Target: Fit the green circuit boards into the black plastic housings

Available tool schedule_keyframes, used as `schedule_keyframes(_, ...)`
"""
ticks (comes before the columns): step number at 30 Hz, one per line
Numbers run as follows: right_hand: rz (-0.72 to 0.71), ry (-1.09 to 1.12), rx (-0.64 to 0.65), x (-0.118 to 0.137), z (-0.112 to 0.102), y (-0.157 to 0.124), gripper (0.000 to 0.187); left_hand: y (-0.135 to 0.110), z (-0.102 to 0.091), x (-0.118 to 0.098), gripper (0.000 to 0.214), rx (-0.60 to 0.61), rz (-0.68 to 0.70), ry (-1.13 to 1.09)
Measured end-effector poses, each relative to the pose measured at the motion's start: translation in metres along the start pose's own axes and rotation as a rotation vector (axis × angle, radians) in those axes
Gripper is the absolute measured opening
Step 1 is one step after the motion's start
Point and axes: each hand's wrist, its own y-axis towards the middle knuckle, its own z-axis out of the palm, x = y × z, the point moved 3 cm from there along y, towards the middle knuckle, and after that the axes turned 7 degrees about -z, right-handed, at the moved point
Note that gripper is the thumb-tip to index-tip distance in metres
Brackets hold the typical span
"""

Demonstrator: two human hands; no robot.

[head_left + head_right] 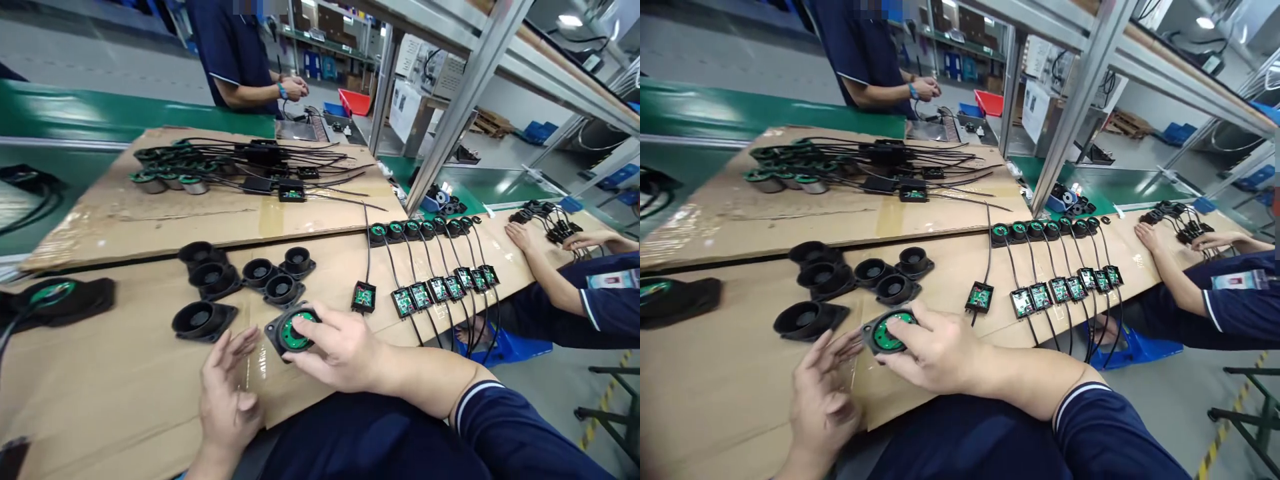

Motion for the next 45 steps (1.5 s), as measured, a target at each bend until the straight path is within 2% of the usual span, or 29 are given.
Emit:
schedule_keyframes(4,0.049,-0.072,0.22,-0.004,0.014,-0.009,0.04,0.001,0.0,0.002,0.102,-0.004,-0.023,-0.009)
schedule_keyframes(5,0.05,-0.068,0.22,-0.004,0.015,-0.009,0.04,0.001,0.0,0.002,0.101,-0.007,-0.026,-0.012)
schedule_keyframes(9,0.009,-0.028,0.083,0.001,0.01,-0.007,0.045,0.0,0.0,0.002,0.103,-0.028,-0.031,-0.014)
schedule_keyframes(13,0.044,-0.055,0.229,0.0,0.019,-0.01,0.044,-0.001,0.0,0.001,0.1,-0.038,-0.031,0.014)
schedule_keyframes(17,0.036,-0.023,0.111,0.003,0.024,-0.015,0.044,-0.002,-0.001,0.002,0.096,-0.022,0.006,0.035)
schedule_keyframes(21,0.055,-0.008,0.221,0.0,0.034,-0.015,0.041,-0.003,-0.001,0.002,0.097,0.007,0.06,0.123)
schedule_keyframes(23,0.039,0.044,0.234,-0.007,0.026,-0.013,0.049,-0.004,0.002,-0.002,0.1,0.056,0.117,0.22)
schedule_keyframes(25,0.022,0.068,0.192,-0.02,0.005,-0.012,0.054,-0.005,0.007,-0.006,0.1,0.101,0.189,0.336)
schedule_keyframes(28,0.16,-0.051,0.131,-0.058,-0.032,-0.018,0.044,-0.006,0.013,-0.011,0.096,0.109,0.245,0.453)
schedule_keyframes(30,0.267,-0.126,0.181,-0.084,-0.046,-0.03,0.045,-0.004,0.016,-0.012,0.091,0.089,0.247,0.478)
schedule_keyframes(33,0.247,-0.096,0.337,-0.098,-0.046,-0.052,0.063,-0.001,0.018,-0.015,0.08,0.087,0.264,0.484)
schedule_keyframes(37,0.122,-0.007,0.435,-0.078,-0.041,-0.077,0.094,0.005,0.017,-0.023,0.062,0.125,0.315,0.511)
schedule_keyframes(39,0.061,-0.003,0.476,-0.061,-0.041,-0.084,0.083,0.009,0.015,-0.025,0.061,0.117,0.308,0.552)
schedule_keyframes(43,0.016,-0.034,0.546,-0.027,-0.04,-0.095,0.043,0.023,0.018,-0.024,0.064,0.154,0.263,0.643)
schedule_keyframes(45,0.04,0.046,0.564,-0.011,-0.041,-0.102,0.042,0.034,0.027,-0.024,0.064,0.203,0.255,0.653)
